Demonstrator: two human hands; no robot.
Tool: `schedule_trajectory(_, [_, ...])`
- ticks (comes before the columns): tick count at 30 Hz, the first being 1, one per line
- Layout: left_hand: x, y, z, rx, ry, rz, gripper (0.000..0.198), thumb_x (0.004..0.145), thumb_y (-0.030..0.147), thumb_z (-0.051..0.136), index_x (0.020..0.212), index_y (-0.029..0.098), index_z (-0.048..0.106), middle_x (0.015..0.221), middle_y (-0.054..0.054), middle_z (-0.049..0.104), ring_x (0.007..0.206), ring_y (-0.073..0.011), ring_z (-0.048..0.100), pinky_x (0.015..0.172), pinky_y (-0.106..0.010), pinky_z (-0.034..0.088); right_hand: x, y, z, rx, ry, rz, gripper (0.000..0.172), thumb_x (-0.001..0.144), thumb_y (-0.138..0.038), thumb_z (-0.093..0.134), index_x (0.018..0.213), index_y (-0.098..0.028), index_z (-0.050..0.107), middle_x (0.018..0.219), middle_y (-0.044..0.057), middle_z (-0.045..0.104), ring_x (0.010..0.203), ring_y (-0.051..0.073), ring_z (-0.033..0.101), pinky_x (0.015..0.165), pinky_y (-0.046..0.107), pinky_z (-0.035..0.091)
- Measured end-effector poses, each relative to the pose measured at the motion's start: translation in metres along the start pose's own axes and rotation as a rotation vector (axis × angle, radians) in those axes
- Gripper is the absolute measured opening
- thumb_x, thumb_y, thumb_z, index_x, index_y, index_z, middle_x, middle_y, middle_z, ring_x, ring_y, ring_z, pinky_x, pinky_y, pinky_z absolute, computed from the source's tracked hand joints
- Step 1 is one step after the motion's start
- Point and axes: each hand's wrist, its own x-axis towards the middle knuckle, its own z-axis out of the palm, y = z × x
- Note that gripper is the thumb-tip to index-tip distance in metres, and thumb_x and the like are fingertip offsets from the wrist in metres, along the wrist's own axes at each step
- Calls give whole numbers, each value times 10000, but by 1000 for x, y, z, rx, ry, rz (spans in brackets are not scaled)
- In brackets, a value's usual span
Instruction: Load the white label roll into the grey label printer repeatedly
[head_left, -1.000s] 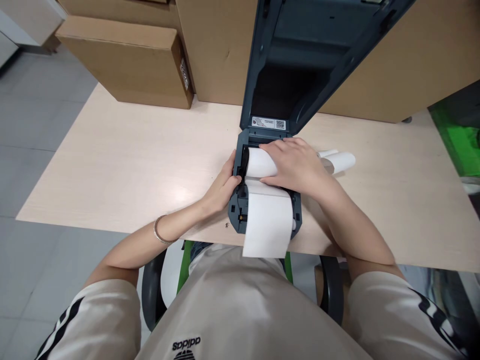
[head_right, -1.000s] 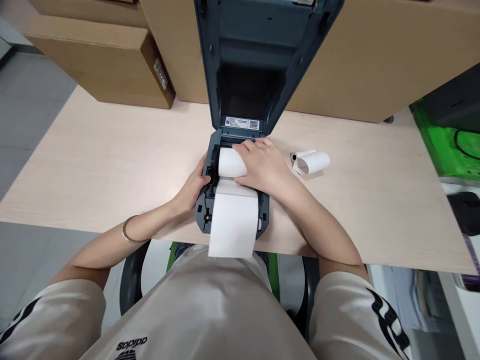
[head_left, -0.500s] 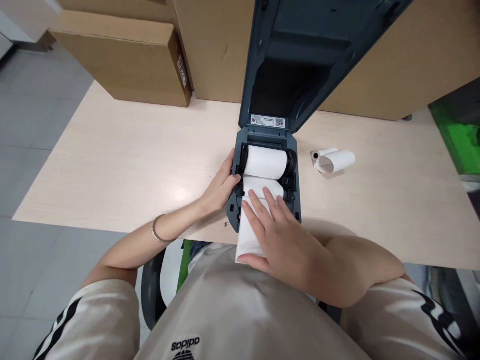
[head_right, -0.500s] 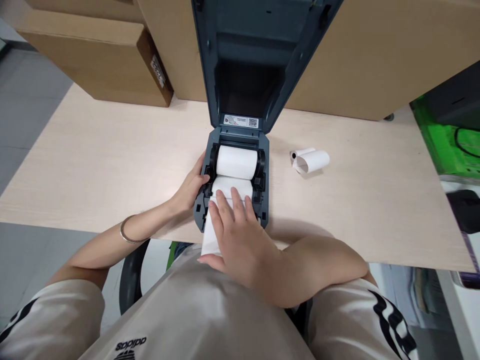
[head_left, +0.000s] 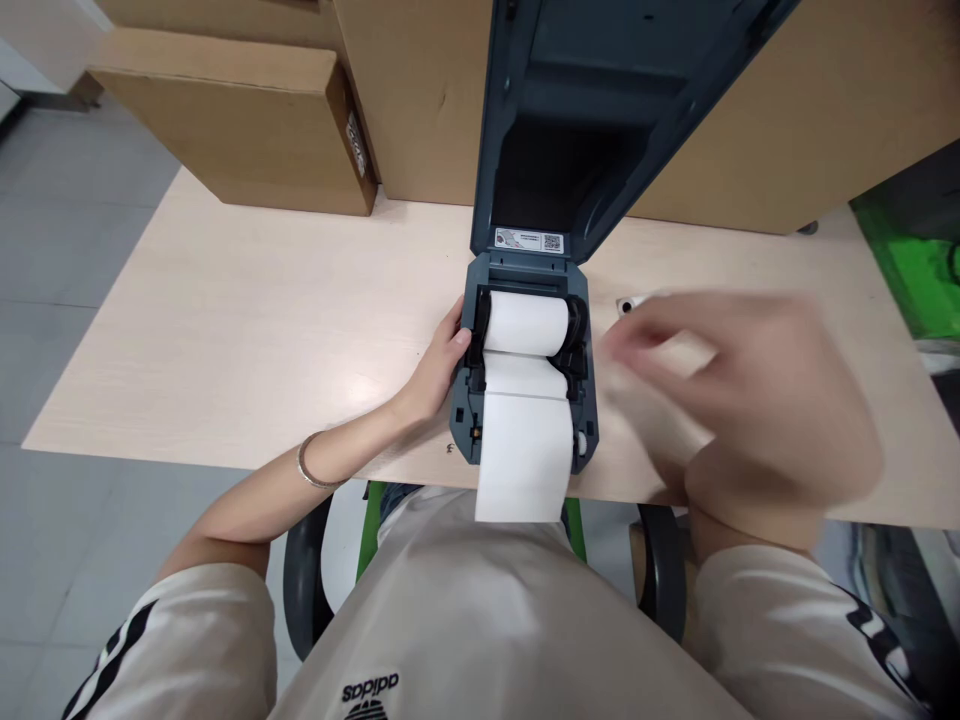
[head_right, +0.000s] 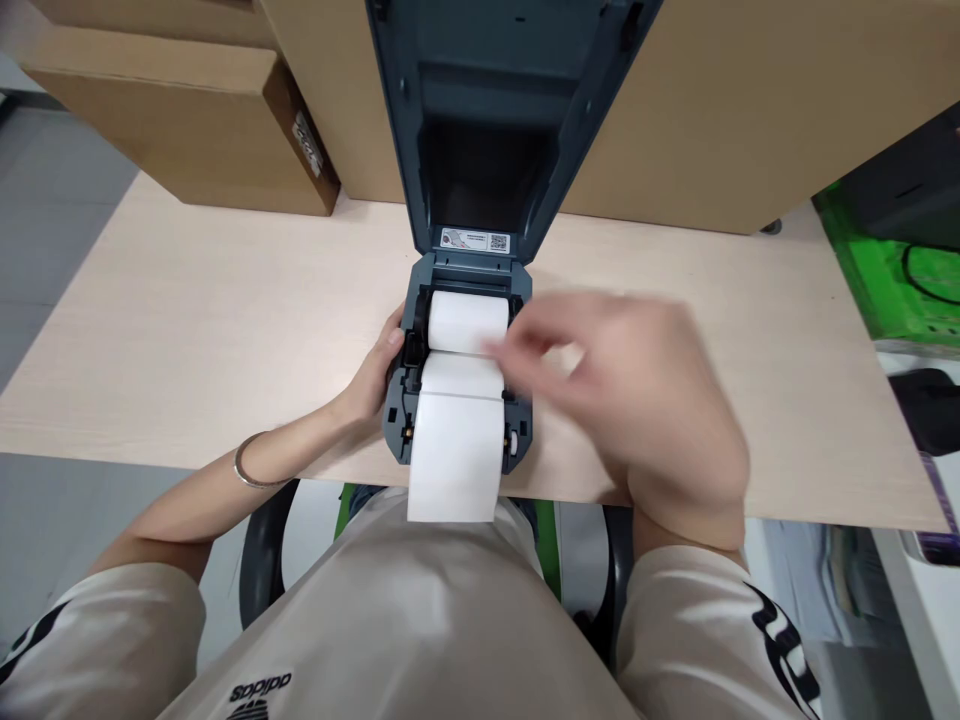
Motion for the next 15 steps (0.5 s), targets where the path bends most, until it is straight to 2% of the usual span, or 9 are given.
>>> schedule_trajectory(1, [1, 2, 2, -48, 1, 5, 693, 1101, 687, 379, 1692, 327, 390, 1830, -27, 377, 1711, -352, 336, 1420, -582, 307, 14, 13, -4, 30, 170, 130, 509, 1057, -687, 491, 980, -269, 772, 936, 88, 782, 889, 277, 755, 830, 452, 605])
schedule_trajectory(2, [2, 4, 3, -88, 5, 4, 679, 1100, 691, 386, 1677, 334, 421, 1817, -17, 403, 1707, -354, 347, 1421, -582, 308, 28, 29, -5, 78, 350, 209, 485, 1047, -673, 506, 1063, -257, 755, 993, 108, 781, 924, 278, 754, 879, 451, 607])
schedule_trajectory(4, [3, 6, 5, -117, 20, -1, 655, 1111, 692, 349, 1655, 343, 461, 1798, -4, 439, 1705, -347, 355, 1424, -576, 307, 55, 61, 4, 150, 483, 240, 534, 1046, -590, 448, 1433, -263, 619, 1431, 127, 707, 1260, 256, 715, 1079, 415, 587])
schedule_trajectory(5, [3, 6, 5, -123, 36, -7, 657, 1113, 699, 323, 1644, 343, 475, 1785, -4, 461, 1702, -342, 363, 1423, -573, 310, 67, 75, 12, 200, 439, 223, 621, 1063, -583, 346, 1588, -278, 480, 1646, 102, 564, 1475, 229, 598, 1196, 403, 527])
schedule_trajectory(6, [3, 5, 4, -126, 55, -18, 672, 1112, 714, 296, 1635, 339, 486, 1768, -8, 486, 1697, -340, 374, 1420, -573, 317, 76, 87, 20, 251, 358, 202, 694, 1072, -593, 211, 1685, -289, 325, 1767, 63, 421, 1583, 198, 491, 1253, 402, 480])
schedule_trajectory(8, [3, 2, 3, -122, 87, -49, 729, 1096, 765, 238, 1625, 334, 495, 1733, -21, 534, 1684, -346, 397, 1407, -586, 334, 90, 100, 36, 334, 192, 150, 814, 1038, -644, -49, 1749, -289, 126, 1837, 13, 283, 1615, 189, 421, 1258, 427, 457])
schedule_trajectory(10, [2, -3, 1, -115, 104, -78, 774, 1079, 805, 203, 1619, 338, 500, 1715, -24, 556, 1679, -357, 404, 1400, -600, 337, 100, 100, 43, 368, 106, 131, 1002, 935, -775, -207, 1752, -296, 121, 1793, 3, 380, 1485, 227, 500, 1162, 435, 504])
schedule_trajectory(12, [2, -7, 0, -122, 112, -83, 785, 1073, 816, 192, 1618, 343, 501, 1724, -18, 546, 1686, -364, 391, 1400, -607, 334, 107, 93, 41, 358, 138, 137, 1186, 804, -902, -278, 1740, -331, 176, 1694, -6, 511, 1352, 246, 533, 1076, 418, 525])
schedule_trajectory(15, [2, -9, 0, -146, 126, -79, 780, 1072, 814, 209, 1610, 337, 512, 1731, -20, 537, 1684, -370, 395, 1394, -613, 345, 118, 82, 27, 192, 129, 83, 1340, 672, -958, -343, 1761, -323, 112, 1525, 45, 646, 1345, 279, 517, 1078, 433, 506])
